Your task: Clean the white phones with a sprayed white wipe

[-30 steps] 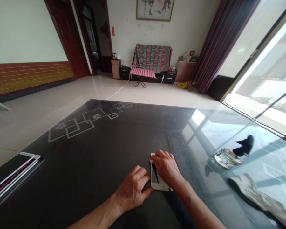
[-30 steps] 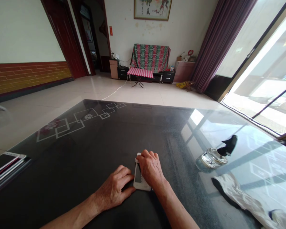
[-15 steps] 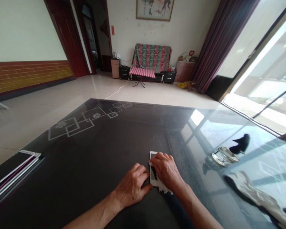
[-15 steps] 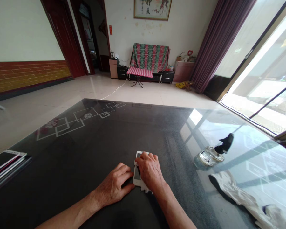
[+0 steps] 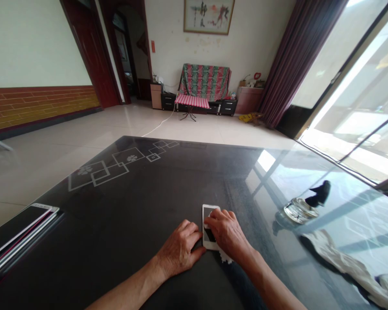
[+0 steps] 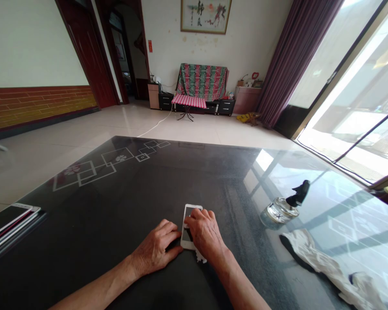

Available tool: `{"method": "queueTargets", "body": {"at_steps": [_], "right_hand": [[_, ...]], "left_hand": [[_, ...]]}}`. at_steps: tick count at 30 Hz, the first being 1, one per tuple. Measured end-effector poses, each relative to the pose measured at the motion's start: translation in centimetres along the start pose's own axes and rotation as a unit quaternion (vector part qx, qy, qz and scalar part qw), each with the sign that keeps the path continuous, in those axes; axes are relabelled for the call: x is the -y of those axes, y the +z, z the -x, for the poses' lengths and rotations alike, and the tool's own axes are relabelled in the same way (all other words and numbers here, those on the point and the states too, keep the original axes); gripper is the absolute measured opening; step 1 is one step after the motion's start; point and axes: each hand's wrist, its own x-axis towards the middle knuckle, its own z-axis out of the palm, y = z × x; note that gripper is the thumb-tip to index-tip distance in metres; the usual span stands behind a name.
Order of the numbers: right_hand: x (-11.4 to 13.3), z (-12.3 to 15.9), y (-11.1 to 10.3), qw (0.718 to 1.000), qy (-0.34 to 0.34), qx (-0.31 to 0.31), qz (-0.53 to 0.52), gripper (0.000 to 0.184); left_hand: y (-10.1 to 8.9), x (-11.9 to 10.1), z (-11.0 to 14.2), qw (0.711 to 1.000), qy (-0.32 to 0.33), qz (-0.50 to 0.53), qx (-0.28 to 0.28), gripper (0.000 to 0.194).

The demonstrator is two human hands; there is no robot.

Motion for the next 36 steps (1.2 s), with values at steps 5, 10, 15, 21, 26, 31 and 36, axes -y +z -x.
{"method": "queueTargets", "body": {"at_steps": [5, 10, 15, 21, 26, 31, 36], "right_hand": [[-0.6, -1.8, 0.3, 1.000, 0.001, -0.010, 0.017, 0.023], [-1.2, -3.5, 0.6, 0.999, 0.015, -0.020, 0.031, 0.025], [-1.1, -3.5, 0.4, 0.999, 0.014, -0.015, 0.038, 0.025], [-0.3, -2.0, 0.5, 0.999, 0.005, -0.012, 0.035, 0.026], [0.2, -1.0, 0.5, 1.000, -0.001, -0.015, 0.027, 0.024], [0.5, -0.3, 0.5, 1.000, -0.004, -0.017, 0.019, 0.023], [0.9, 0.5, 0.2, 1.000, -0.013, -0.012, 0.011, 0.023]], "left_hand": [[0.0, 0.0, 0.0, 1.000, 0.004, -0.006, -0.002, 0.012], [0.0, 0.0, 0.0, 1.000, 0.005, -0.013, -0.002, 0.012], [0.0, 0.0, 0.0, 1.000, 0.008, -0.013, -0.006, 0.012], [0.1, 0.2, 0.1, 1.000, 0.010, -0.012, -0.004, 0.013], [0.1, 0.2, 0.1, 1.000, 0.014, -0.017, -0.010, 0.011], [0.3, 0.2, 0.2, 0.999, 0.005, -0.024, -0.029, 0.011], [0.5, 0.4, 0.2, 0.999, -0.007, -0.029, -0.039, 0.012]]}}
